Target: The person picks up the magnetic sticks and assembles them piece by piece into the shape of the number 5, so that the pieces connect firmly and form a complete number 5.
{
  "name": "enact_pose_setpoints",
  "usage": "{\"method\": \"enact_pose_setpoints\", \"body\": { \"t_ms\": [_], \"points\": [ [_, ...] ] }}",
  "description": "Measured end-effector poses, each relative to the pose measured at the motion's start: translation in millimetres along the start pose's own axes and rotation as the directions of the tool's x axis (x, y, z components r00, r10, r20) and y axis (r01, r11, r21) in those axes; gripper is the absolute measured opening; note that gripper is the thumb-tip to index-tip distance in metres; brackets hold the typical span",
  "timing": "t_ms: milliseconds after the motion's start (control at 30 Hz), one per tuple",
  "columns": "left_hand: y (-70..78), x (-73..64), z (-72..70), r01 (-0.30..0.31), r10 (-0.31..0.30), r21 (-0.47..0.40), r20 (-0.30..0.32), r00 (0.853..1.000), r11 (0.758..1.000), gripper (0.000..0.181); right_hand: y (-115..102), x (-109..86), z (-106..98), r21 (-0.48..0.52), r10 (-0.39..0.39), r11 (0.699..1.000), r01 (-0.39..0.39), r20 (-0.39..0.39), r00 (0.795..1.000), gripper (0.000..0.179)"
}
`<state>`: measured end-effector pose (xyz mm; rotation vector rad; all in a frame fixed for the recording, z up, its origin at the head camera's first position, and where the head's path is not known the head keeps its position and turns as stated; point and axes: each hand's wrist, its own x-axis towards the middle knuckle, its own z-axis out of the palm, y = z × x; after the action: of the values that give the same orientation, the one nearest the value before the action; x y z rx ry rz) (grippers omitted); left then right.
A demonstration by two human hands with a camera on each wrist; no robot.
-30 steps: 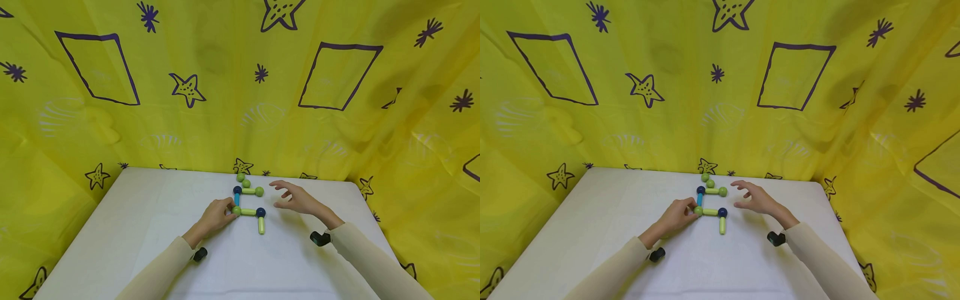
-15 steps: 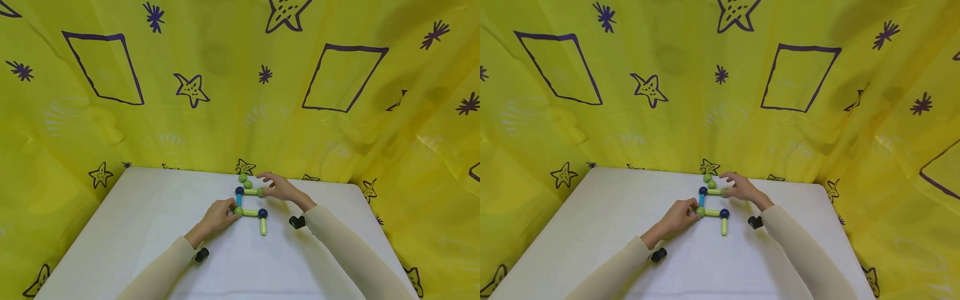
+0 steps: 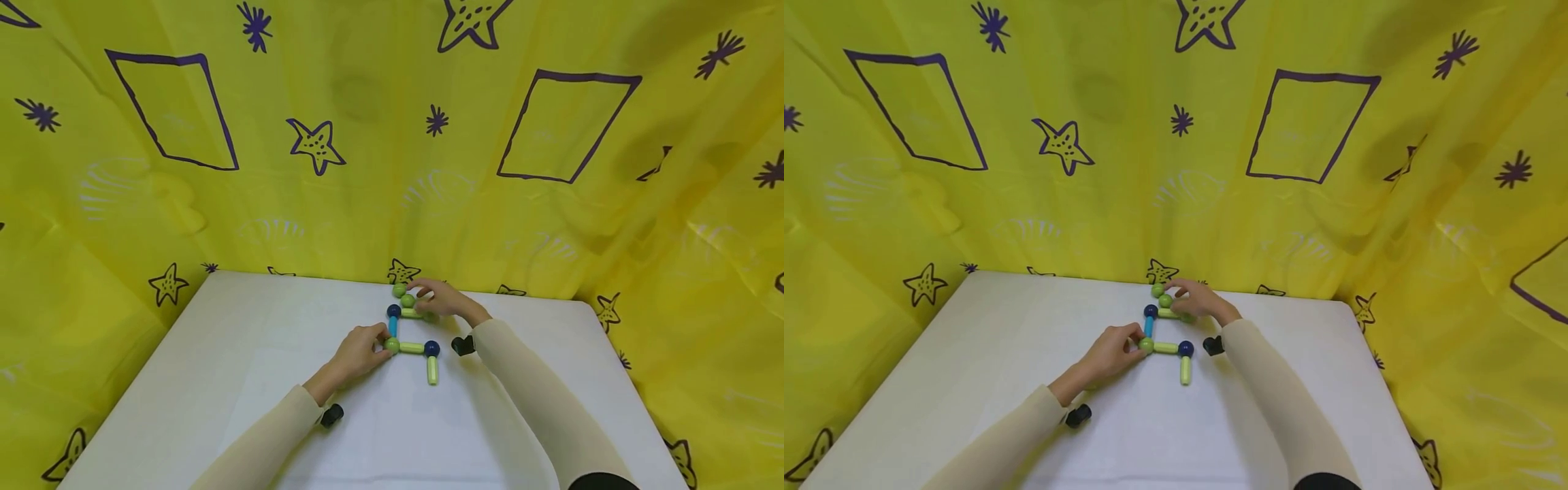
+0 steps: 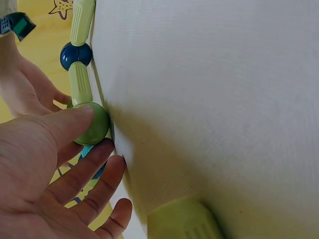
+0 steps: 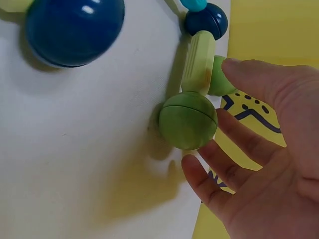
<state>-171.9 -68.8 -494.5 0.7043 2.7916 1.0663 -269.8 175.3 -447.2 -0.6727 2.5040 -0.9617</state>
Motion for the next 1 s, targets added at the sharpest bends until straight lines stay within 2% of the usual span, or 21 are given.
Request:
{"method": "enact_pose_setpoints", "body": {
  "t_ms": [200, 400, 733, 1000],
  "points": [
    [0.5, 0.3, 1.2, -0.036, 0.036, -0.011, -0.016, 0.999, 0.999, 0.018, 2.3, 10.0, 2.8, -0.029, -0.016, 0.999, 0.017, 0.017, 1.0, 0.04],
    [0.3, 0.1, 1.6, -0.044, 0.044, -0.004, -0.022, 0.999, 0.999, 0.018, -0.8, 17.2, 10.7, -0.085, -0.055, 0.995, 0.053, -0.025, 0.998, 0.033],
    [-1.7, -0.5, 1.7, -0.045, 0.045, 0.0, -0.028, 0.999, 0.999, 0.018, -2.5, 21.1, 15.5, -0.091, 0.01, 0.996, -0.015, -0.063, 0.998, 0.03],
    [-3.4, -0.9, 1.0, -0.038, 0.038, 0.0, -0.027, 0.999, 0.999, 0.018, -2.2, 23.0, 16.6, -0.095, -0.002, 0.995, -0.004, -0.062, 0.998, 0.03]
  ]
}}
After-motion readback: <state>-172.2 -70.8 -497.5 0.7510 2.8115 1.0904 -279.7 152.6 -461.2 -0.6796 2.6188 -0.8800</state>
